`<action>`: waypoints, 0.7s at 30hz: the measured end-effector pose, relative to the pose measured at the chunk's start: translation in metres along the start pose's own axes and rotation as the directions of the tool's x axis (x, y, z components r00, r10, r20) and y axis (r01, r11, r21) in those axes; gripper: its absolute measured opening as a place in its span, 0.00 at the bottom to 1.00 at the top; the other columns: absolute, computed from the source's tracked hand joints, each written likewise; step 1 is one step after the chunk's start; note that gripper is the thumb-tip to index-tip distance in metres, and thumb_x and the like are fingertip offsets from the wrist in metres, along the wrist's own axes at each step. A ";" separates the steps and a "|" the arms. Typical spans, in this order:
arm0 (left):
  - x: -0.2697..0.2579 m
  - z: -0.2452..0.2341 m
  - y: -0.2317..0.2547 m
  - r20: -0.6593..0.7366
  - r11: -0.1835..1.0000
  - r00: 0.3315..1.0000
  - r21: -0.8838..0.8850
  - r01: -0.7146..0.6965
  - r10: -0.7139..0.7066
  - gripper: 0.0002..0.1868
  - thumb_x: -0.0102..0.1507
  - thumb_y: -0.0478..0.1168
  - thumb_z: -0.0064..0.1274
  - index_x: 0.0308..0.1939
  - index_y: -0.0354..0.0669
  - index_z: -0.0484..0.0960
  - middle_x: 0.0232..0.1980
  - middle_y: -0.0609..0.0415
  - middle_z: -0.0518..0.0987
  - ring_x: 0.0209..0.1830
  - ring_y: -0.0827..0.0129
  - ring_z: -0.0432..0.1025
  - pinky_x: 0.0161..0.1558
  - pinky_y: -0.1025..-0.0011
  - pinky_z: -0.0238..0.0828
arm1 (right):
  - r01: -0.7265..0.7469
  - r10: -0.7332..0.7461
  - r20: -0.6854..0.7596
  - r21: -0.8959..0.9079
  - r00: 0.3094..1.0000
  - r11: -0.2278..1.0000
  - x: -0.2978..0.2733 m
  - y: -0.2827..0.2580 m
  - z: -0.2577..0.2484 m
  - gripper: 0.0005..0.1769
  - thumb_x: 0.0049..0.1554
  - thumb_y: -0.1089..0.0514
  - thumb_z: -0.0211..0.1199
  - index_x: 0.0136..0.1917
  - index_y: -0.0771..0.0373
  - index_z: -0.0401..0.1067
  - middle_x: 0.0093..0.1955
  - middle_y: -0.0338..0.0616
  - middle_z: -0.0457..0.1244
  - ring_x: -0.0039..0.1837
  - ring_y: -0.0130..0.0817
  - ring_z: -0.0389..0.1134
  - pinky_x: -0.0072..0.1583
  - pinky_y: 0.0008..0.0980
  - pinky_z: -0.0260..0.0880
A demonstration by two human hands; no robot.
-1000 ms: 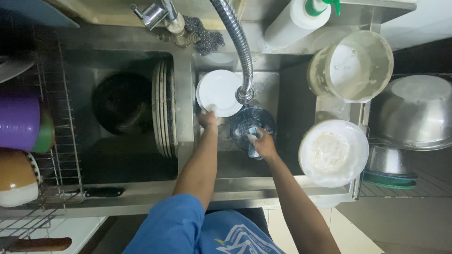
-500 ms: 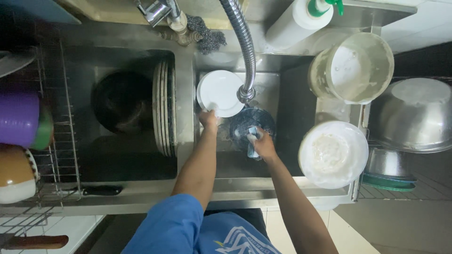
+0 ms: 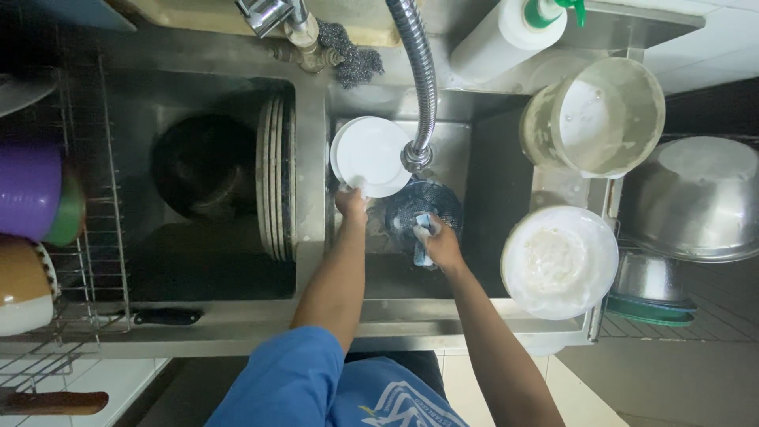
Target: The person washes a green bowl, a white plate, and a clear plastic bowl in a commercial kitchen sink using a soapy cloth and running water. They scrub each item thoroughly, rinse them, and place them on a drying rack.
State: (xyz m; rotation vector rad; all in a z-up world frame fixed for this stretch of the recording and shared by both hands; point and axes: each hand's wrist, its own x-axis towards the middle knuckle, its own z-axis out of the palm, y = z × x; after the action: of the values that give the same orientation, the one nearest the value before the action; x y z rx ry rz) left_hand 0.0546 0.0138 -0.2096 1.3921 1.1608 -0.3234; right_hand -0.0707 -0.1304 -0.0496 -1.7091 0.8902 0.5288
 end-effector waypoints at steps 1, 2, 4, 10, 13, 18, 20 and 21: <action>-0.007 -0.005 0.008 0.033 0.997 0.999 -0.071 0.026 -0.024 0.22 0.60 0.27 0.56 0.59 0.22 0.76 0.56 0.27 0.78 0.58 0.32 0.76 0.49 0.41 0.84 | 0.003 -0.003 -0.004 -0.030 1.000 1.000 -0.002 -0.002 -0.001 0.28 0.62 0.59 0.65 0.75 0.58 0.70 0.68 0.59 0.68 0.75 0.58 0.65 0.74 0.58 0.62; -0.014 -0.008 0.016 0.068 0.988 0.997 -0.143 0.054 -0.044 0.22 0.61 0.24 0.53 0.60 0.19 0.74 0.57 0.25 0.77 0.59 0.28 0.74 0.52 0.41 0.83 | 0.007 -0.008 -0.009 -0.061 1.000 0.998 -0.002 -0.004 -0.002 0.29 0.62 0.59 0.64 0.75 0.60 0.70 0.69 0.60 0.67 0.75 0.58 0.64 0.75 0.57 0.61; 0.001 -0.003 0.002 0.054 0.993 0.997 -0.109 0.054 -0.048 0.23 0.61 0.26 0.55 0.61 0.21 0.75 0.57 0.27 0.78 0.57 0.30 0.76 0.50 0.41 0.84 | 0.016 -0.016 0.003 -0.094 1.000 0.995 0.000 -0.001 -0.002 0.29 0.62 0.59 0.64 0.76 0.58 0.70 0.70 0.58 0.67 0.76 0.56 0.63 0.75 0.58 0.61; 0.009 -0.006 -0.005 -0.040 0.886 0.999 0.462 0.038 -0.022 0.21 0.63 0.40 0.64 0.58 0.37 0.81 0.51 0.44 0.84 0.51 0.53 0.83 0.43 0.54 0.88 | 0.024 -0.022 0.026 -0.076 0.999 0.997 -0.012 -0.007 -0.001 0.29 0.61 0.63 0.62 0.76 0.59 0.69 0.69 0.62 0.67 0.76 0.59 0.63 0.75 0.61 0.60; 0.011 -0.014 -0.007 -0.049 0.855 0.998 0.519 -0.008 0.039 0.14 0.65 0.40 0.61 0.52 0.42 0.82 0.44 0.48 0.85 0.45 0.56 0.84 0.39 0.57 0.87 | 0.047 -0.047 0.007 -0.079 0.999 0.996 -0.004 0.005 0.000 0.27 0.61 0.58 0.64 0.74 0.56 0.72 0.67 0.60 0.68 0.75 0.58 0.64 0.74 0.59 0.62; 0.027 -0.013 -0.023 -0.062 0.727 0.993 0.686 -0.034 0.105 0.10 0.64 0.47 0.60 0.46 0.51 0.83 0.39 0.57 0.85 0.42 0.63 0.85 0.39 0.62 0.85 | 0.043 -0.043 -0.004 -0.075 0.999 0.996 -0.006 -0.002 0.002 0.27 0.61 0.57 0.65 0.74 0.58 0.72 0.67 0.60 0.69 0.75 0.57 0.65 0.74 0.58 0.62; 0.035 -0.014 -0.033 -0.033 0.708 0.989 0.701 -0.081 0.145 0.10 0.64 0.52 0.59 0.43 0.55 0.82 0.39 0.60 0.86 0.43 0.64 0.84 0.40 0.62 0.85 | 0.023 -0.023 -0.011 -0.069 1.000 0.997 -0.013 -0.010 0.001 0.27 0.62 0.56 0.64 0.74 0.58 0.71 0.67 0.60 0.68 0.75 0.57 0.64 0.73 0.58 0.62; 0.042 -0.014 -0.038 -0.033 0.710 0.988 0.700 -0.083 0.148 0.10 0.64 0.52 0.59 0.43 0.55 0.82 0.39 0.60 0.86 0.43 0.64 0.84 0.40 0.62 0.85 | 0.026 -0.027 -0.010 -0.069 1.000 0.997 -0.009 -0.004 0.002 0.27 0.62 0.56 0.64 0.74 0.58 0.71 0.67 0.60 0.68 0.75 0.57 0.64 0.73 0.58 0.62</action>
State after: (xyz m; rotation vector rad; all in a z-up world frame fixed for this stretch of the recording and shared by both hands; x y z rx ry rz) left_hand 0.0382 0.0355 -0.2608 2.1572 1.0507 -0.6671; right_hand -0.0732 -0.1252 -0.0410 -1.7851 0.8644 0.5378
